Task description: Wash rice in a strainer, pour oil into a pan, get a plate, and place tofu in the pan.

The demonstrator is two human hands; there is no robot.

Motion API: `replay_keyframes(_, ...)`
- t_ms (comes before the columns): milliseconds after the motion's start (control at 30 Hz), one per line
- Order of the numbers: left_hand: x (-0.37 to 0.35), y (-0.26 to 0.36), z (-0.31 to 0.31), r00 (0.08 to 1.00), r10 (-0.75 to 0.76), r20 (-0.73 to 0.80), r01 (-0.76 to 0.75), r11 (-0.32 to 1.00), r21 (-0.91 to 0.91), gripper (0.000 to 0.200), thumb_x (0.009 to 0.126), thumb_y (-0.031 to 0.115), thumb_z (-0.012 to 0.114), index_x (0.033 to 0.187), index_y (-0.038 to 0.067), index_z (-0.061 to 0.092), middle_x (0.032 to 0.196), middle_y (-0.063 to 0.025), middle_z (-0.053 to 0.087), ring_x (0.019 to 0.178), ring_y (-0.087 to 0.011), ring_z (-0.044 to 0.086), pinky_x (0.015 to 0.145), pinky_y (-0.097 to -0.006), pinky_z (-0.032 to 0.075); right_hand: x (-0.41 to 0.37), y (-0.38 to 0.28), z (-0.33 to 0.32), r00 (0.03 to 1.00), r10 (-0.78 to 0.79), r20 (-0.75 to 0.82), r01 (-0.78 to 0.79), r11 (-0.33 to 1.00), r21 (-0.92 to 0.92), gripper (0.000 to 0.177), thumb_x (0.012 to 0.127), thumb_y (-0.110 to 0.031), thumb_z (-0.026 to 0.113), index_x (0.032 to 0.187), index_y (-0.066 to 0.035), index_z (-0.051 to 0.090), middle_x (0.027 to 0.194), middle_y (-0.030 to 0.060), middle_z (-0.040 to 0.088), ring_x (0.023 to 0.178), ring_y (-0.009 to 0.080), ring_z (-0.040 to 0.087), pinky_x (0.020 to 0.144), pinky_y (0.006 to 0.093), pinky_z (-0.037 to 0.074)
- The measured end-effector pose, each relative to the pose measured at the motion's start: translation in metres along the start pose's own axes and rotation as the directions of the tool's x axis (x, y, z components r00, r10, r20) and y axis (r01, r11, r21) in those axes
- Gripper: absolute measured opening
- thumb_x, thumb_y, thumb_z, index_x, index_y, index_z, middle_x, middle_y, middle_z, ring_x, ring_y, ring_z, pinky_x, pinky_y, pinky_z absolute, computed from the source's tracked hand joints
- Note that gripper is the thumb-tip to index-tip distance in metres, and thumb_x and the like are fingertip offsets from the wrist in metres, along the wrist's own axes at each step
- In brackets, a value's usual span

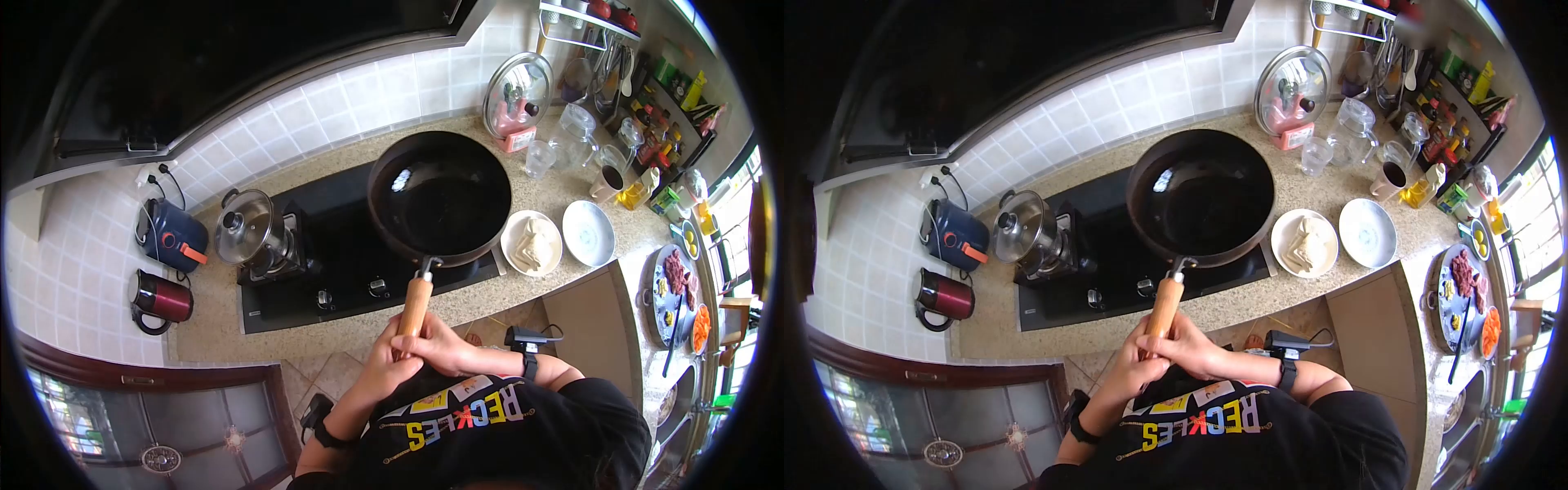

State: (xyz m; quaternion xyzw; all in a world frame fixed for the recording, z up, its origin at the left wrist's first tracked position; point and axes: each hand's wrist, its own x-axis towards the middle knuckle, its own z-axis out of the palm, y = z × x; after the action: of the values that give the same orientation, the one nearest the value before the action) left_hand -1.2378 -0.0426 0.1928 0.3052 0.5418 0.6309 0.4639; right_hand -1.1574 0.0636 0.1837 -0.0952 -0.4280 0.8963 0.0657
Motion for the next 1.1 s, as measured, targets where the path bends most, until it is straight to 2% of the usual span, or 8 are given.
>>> replay_keyframes(33, -0.003, 0.000, -0.003, 1.000, 0.004, -0.002, -0.004, 1.000, 0.005, 0.057, 0.067, 0.001, 0.051, 0.122, 0.002, 0.034, 0.070, 0.0020, 0.043, 0.047, -0.0022, 0.039, 0.040, -0.0172, 0.030, 0.004, 0.005, 0.001, 0.999, 0.020, 0.037, -0.021, 1.000, 0.019, 0.037, 0.079, -0.016, 0.066, 0.104, 0.002, 0.045, 0.085, 0.0064, 0.056, 0.076, 0.0098, 0.056, 0.067, 0.0217, 0.046)
replay_keyframes(100, -0.008, 0.002, -0.010, 0.998, -0.035, -0.047, 0.033, 0.998, -0.053, 0.057, 0.069, 0.003, 0.054, 0.122, 0.001, 0.035, 0.104, -0.0034, 0.044, 0.095, -0.0085, 0.047, 0.080, -0.0215, 0.040, 0.016, 0.006, 0.004, 1.000, 0.018, 0.023, -0.017, 0.999, -0.044, 0.041, 0.078, -0.018, 0.066, 0.105, 0.003, 0.044, 0.086, 0.0059, 0.056, 0.077, 0.0106, 0.056, 0.069, 0.0234, 0.047)
replay_keyframes(233, 0.036, 0.000, -0.025, 0.995, -0.061, -0.084, 0.045, 0.981, -0.189, 0.055, 0.067, 0.001, 0.054, 0.118, 0.003, 0.035, 0.071, 0.0006, 0.045, 0.044, -0.0032, 0.039, 0.037, -0.0179, 0.030, 0.058, -0.006, -0.010, 0.996, -0.093, -0.017, 0.092, 0.994, -0.059, 0.033, 0.077, -0.021, 0.065, 0.094, 0.001, 0.048, 0.079, 0.0068, 0.057, 0.070, 0.0121, 0.056, 0.062, 0.0253, 0.048)
replay_keyframes(567, 0.062, 0.006, 0.008, 0.998, -0.037, 0.054, 0.046, 0.984, -0.175, 0.053, 0.067, 0.004, 0.052, 0.118, 0.003, 0.036, 0.067, 0.0008, 0.044, 0.040, -0.0027, 0.037, 0.036, -0.0164, 0.028, 0.034, -0.025, -0.030, 0.978, -0.106, -0.177, 0.101, 0.994, -0.039, 0.028, 0.076, -0.016, 0.063, 0.094, 0.001, 0.049, 0.080, 0.0063, 0.056, 0.072, 0.0125, 0.056, 0.066, 0.0255, 0.048)
replay_keyframes(633, 0.040, 0.003, 0.005, 0.995, -0.040, 0.090, 0.049, 0.994, -0.097, 0.056, 0.068, 0.002, 0.052, 0.121, 0.000, 0.037, 0.086, 0.0002, 0.046, 0.070, -0.0032, 0.045, 0.059, -0.0179, 0.037, 0.015, -0.016, -0.018, 0.975, -0.103, -0.197, 0.098, 0.995, -0.035, 0.032, 0.077, -0.017, 0.065, 0.096, 0.001, 0.048, 0.081, 0.0066, 0.056, 0.073, 0.0124, 0.057, 0.067, 0.0256, 0.048)
replay_keyframes(833, -0.005, 0.004, -0.013, 0.995, -0.082, 0.053, 0.083, 0.996, -0.028, 0.064, 0.067, 0.003, 0.056, 0.127, -0.001, 0.033, 0.094, 0.0007, 0.046, 0.078, -0.0041, 0.045, 0.067, -0.0177, 0.037, 0.008, 0.008, 0.004, 0.999, 0.018, 0.038, -0.018, 1.000, 0.002, 0.034, 0.079, -0.018, 0.065, 0.100, 0.001, 0.046, 0.084, 0.0061, 0.056, 0.076, 0.0119, 0.057, 0.068, 0.0243, 0.047)
replay_keyframes(900, 0.005, -0.001, -0.016, 0.999, 0.049, -0.021, -0.048, 0.998, 0.047, 0.056, 0.067, 0.002, 0.052, 0.120, 0.003, 0.037, 0.076, 0.0020, 0.044, 0.052, -0.0009, 0.041, 0.043, -0.0154, 0.030, 0.022, 0.006, 0.004, 1.000, 0.007, -0.028, -0.008, 1.000, -0.007, 0.037, 0.077, -0.019, 0.067, 0.099, 0.001, 0.046, 0.084, 0.0056, 0.056, 0.076, 0.0114, 0.056, 0.067, 0.0246, 0.047)
replay_keyframes(1100, 0.078, 0.017, -0.022, 0.998, -0.029, -0.056, 0.017, 0.980, -0.198, 0.043, 0.068, 0.002, 0.049, 0.109, 0.004, 0.040, 0.061, 0.0020, 0.042, 0.038, -0.0034, 0.035, 0.035, -0.0177, 0.027, 0.084, -0.023, -0.030, 0.997, -0.062, -0.056, 0.063, 0.998, 0.019, 0.033, 0.079, -0.022, 0.063, 0.095, 0.002, 0.047, 0.078, 0.0077, 0.055, 0.061, 0.0131, 0.056, 0.050, 0.0256, 0.050)
